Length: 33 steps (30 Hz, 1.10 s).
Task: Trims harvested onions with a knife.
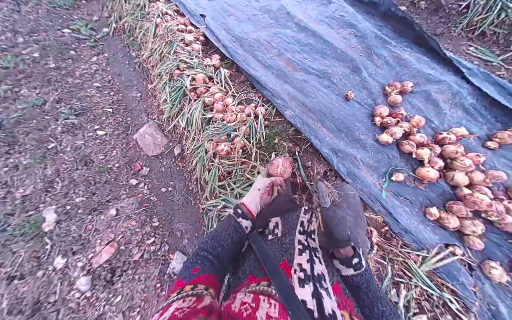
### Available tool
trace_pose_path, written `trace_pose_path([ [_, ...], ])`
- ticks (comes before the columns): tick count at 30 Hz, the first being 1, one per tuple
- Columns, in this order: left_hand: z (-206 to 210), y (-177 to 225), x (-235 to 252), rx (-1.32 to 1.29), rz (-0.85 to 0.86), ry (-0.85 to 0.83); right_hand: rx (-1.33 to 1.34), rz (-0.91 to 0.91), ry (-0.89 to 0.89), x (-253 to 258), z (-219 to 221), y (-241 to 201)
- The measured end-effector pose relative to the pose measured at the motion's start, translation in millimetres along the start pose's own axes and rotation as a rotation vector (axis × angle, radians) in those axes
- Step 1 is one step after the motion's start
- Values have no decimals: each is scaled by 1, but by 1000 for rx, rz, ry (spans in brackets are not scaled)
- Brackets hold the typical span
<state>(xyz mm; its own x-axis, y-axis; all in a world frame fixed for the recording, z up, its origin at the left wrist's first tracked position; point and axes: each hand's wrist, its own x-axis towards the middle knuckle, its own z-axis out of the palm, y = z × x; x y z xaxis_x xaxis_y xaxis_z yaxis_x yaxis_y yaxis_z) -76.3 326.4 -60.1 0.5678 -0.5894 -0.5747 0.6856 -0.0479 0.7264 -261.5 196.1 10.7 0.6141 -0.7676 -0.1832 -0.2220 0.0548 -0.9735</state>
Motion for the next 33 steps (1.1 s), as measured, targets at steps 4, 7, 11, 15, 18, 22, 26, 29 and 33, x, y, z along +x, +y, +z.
trace_pose_path([
  [4,39,33,-3,823,263,164,-165,282,-395,24,-10,19],
  [7,71,25,-15,1417,338,114,378,630,-413,27,10,33],
  [11,89,-12,-28,1688,366,-152,804,935,-302,34,9,46],
  [15,95,-11,-1,1530,217,-234,914,963,-222,48,-7,45],
  [18,113,9,32,1511,441,-164,1094,704,-293,56,-22,54],
  [22,72,74,97,1689,282,324,1197,52,-78,79,-96,35],
  [26,-48,84,88,1789,-299,244,890,-25,68,102,-144,35],
  [29,-141,64,92,1685,-328,452,670,369,21,108,-108,50],
  [33,-233,67,140,1371,-219,870,290,629,-40,97,-44,75],
])
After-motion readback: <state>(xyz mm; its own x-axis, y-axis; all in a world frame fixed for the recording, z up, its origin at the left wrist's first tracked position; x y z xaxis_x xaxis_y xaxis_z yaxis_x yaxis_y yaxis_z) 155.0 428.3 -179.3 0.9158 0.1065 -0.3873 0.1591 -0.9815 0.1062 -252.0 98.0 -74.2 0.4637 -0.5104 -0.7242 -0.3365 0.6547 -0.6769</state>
